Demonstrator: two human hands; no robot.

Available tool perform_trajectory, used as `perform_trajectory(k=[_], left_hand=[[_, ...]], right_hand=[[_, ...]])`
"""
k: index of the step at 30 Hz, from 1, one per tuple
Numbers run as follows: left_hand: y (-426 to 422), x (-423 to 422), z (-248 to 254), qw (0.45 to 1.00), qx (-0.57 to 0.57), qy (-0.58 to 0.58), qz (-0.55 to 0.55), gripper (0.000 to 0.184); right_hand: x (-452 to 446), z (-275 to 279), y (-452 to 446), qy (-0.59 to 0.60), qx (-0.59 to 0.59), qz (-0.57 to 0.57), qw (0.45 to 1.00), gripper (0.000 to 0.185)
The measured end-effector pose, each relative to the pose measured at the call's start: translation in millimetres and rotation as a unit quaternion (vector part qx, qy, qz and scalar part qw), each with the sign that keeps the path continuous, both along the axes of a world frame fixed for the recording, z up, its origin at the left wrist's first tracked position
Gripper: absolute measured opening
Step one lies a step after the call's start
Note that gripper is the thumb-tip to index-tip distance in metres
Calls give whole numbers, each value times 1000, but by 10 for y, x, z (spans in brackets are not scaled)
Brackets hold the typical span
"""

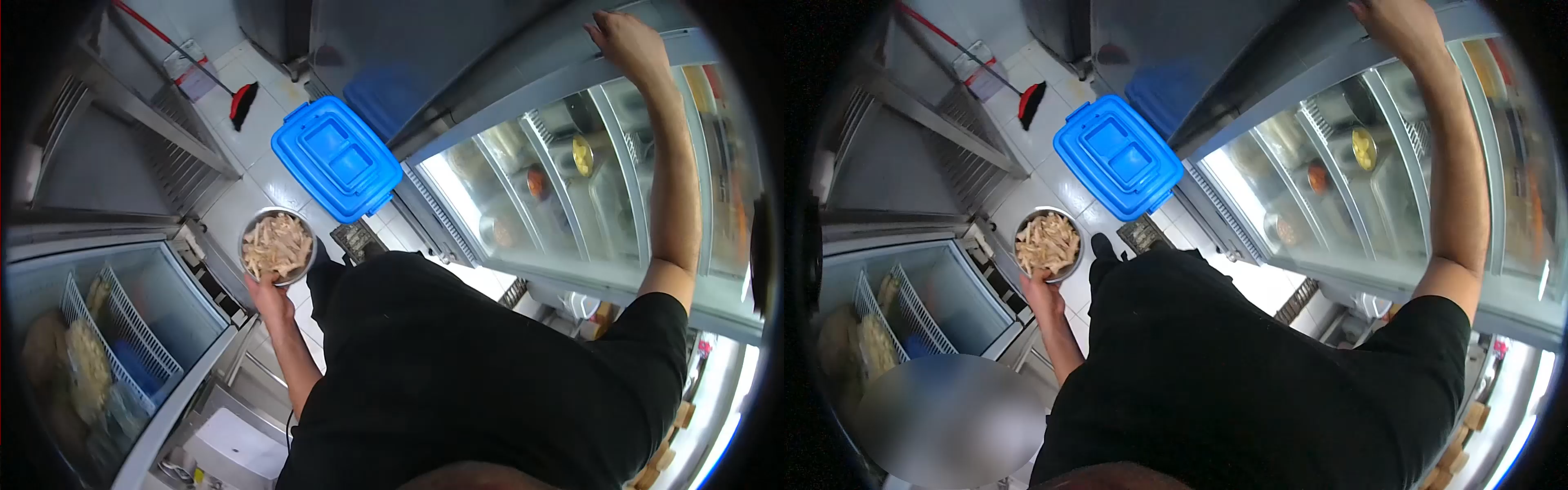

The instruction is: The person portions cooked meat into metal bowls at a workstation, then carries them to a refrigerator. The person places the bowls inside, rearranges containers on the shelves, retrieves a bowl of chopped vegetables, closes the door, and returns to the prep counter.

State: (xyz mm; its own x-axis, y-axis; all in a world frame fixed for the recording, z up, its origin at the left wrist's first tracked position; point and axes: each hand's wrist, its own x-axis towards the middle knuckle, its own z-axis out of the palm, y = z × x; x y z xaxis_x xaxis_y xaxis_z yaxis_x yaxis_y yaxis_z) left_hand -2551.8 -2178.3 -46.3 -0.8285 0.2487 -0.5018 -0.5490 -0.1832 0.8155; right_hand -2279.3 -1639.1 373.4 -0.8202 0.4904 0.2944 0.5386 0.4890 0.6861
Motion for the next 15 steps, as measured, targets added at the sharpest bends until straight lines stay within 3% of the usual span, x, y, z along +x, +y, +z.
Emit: perform_trajectory(k=[4,7,10,15], left_hand=[[83,-565,32,998,-23,14,-49,64],[110,-888,281,997,-9,31,-63,65],[43,-1153,403,995,-7,34,-97,64],[1,-1216,505,992,-5,49,-118,71]], right_hand=[[-295,129,-463,-38,-45,-184,981,22],[-48,63,-322,-56,39,-31,997,24],[132,79,-246,-72,-21,60,995,23],[113,1,-234,-49,-19,7,999,24]])
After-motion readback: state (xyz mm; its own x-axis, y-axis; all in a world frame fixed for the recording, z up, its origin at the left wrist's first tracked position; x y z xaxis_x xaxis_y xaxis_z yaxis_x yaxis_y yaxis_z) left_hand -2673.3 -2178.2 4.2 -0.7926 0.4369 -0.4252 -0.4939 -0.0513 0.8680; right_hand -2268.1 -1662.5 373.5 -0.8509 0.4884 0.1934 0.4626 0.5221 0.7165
